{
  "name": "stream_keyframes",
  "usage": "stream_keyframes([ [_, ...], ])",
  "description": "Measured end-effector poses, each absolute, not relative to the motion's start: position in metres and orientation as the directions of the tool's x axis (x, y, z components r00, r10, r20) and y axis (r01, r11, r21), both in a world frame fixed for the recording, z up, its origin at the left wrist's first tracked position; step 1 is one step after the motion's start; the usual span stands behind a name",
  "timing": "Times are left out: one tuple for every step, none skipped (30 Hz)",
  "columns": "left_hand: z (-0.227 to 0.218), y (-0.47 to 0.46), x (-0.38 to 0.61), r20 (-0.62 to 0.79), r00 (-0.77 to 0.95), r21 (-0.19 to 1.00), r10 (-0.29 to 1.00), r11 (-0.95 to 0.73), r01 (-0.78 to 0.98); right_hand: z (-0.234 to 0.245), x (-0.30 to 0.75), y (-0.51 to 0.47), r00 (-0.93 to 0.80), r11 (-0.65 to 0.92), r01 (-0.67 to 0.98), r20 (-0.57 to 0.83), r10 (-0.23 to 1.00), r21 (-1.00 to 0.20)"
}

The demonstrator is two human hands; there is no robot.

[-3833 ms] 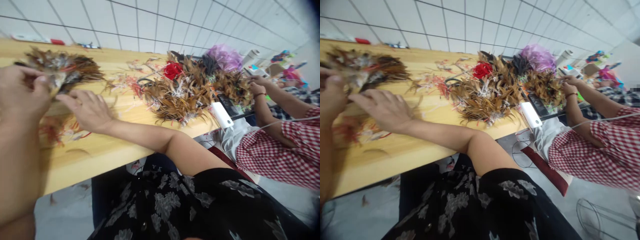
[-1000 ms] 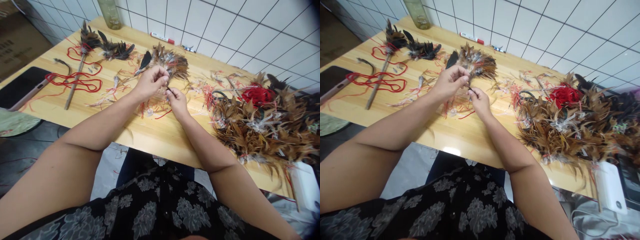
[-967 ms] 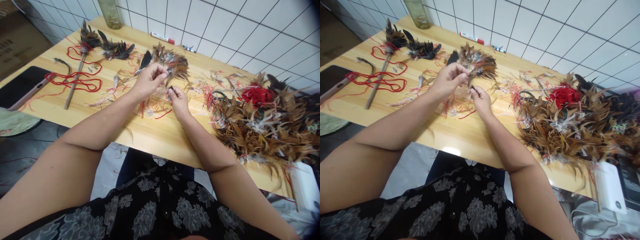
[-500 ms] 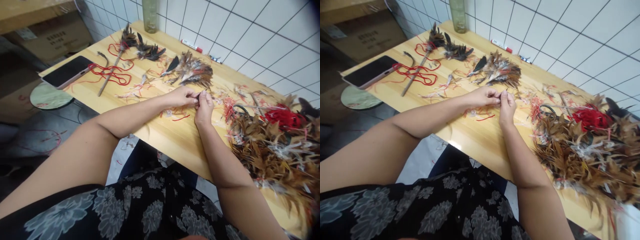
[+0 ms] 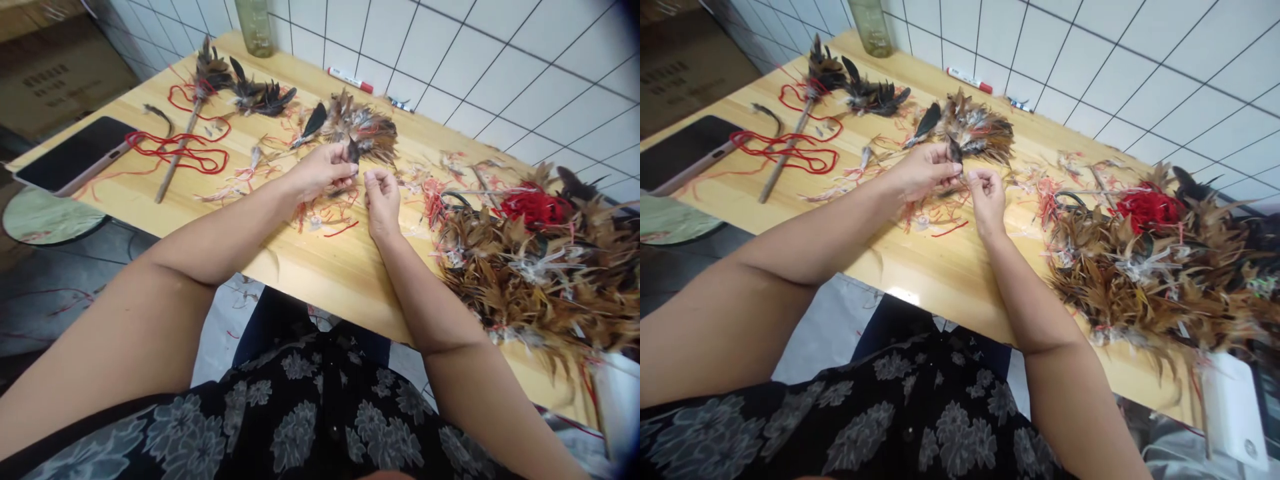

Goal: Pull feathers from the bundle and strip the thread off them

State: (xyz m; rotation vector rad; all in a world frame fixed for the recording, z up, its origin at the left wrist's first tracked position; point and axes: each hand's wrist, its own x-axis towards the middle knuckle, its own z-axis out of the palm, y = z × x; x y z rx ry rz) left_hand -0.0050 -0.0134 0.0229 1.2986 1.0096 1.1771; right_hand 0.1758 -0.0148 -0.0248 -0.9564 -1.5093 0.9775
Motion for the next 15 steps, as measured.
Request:
stream_keyframes([
  [0.022,-0.013,-0.006,0.108,0.154,0.993,0.982,-0.100,-0.057,-0.026,0.175,-0.015,-0.117,0.334,0.066,0.325,0.938,-0.940],
  [0.022,-0.012,-0.007,0.125,0.155,0.992,0.980,-0.119,-0.048,-0.027,0.173,-0.015,-0.105,0.315,0.051,0.309,0.945,-0.948],
  [0.022,-0.013,-0.008,0.140,0.156,0.990,0.978,-0.136,-0.035,-0.029,0.172,-0.015,-0.113,0.293,0.038,0.287,0.951,-0.955],
  [0.022,-0.013,-0.008,0.152,0.158,0.988,0.976,-0.152,-0.017,-0.030,0.170,-0.015,-0.140,0.276,0.032,0.270,0.953,-0.960],
  [0.023,-0.013,-0.009,0.164,0.159,0.986,0.974,-0.166,0.003,-0.031,0.170,-0.014,-0.169,0.261,0.032,0.252,0.953,-0.965],
  [0.024,-0.014,-0.009,0.173,0.165,0.983,0.971,-0.180,0.024,-0.032,0.169,-0.014,-0.191,0.245,0.034,0.234,0.953,-0.969],
  [0.025,-0.014,-0.010,0.179,0.178,0.981,0.967,-0.190,0.042,-0.032,0.169,-0.013,-0.202,0.231,0.037,0.219,0.954,-0.972],
  [0.026,-0.014,-0.011,0.180,0.198,0.979,0.964,-0.194,0.058,-0.033,0.169,-0.012,-0.206,0.224,0.039,0.212,0.955,-0.974],
  [0.028,-0.014,-0.012,0.173,0.221,0.979,0.960,-0.193,0.071,-0.033,0.170,-0.011,-0.206,0.225,0.039,0.212,0.955,-0.974],
  [0.031,-0.014,-0.014,0.161,0.240,0.979,0.957,-0.185,0.082,-0.032,0.170,-0.010,-0.202,0.231,0.038,0.219,0.955,-0.972],
  [0.033,-0.014,-0.017,0.148,0.247,0.980,0.958,-0.176,0.093,-0.032,0.171,-0.010,-0.198,0.238,0.038,0.226,0.954,-0.971],
  [0.036,-0.013,-0.020,0.141,0.234,0.980,0.962,-0.169,0.105,-0.032,0.172,-0.009,-0.193,0.243,0.038,0.231,0.954,-0.969],
  [0.039,-0.012,-0.024,0.143,0.201,0.978,0.969,-0.169,0.119,-0.031,0.172,-0.008,-0.187,0.244,0.040,0.233,0.954,-0.969],
  [0.041,-0.010,-0.028,0.155,0.155,0.975,0.976,-0.176,0.136,-0.030,0.172,-0.007,-0.177,0.242,0.040,0.232,0.956,-0.969],
  [0.044,-0.009,-0.033,0.174,0.108,0.969,0.979,-0.190,0.160,-0.030,0.172,-0.006,-0.164,0.240,0.037,0.231,0.959,-0.970],
])
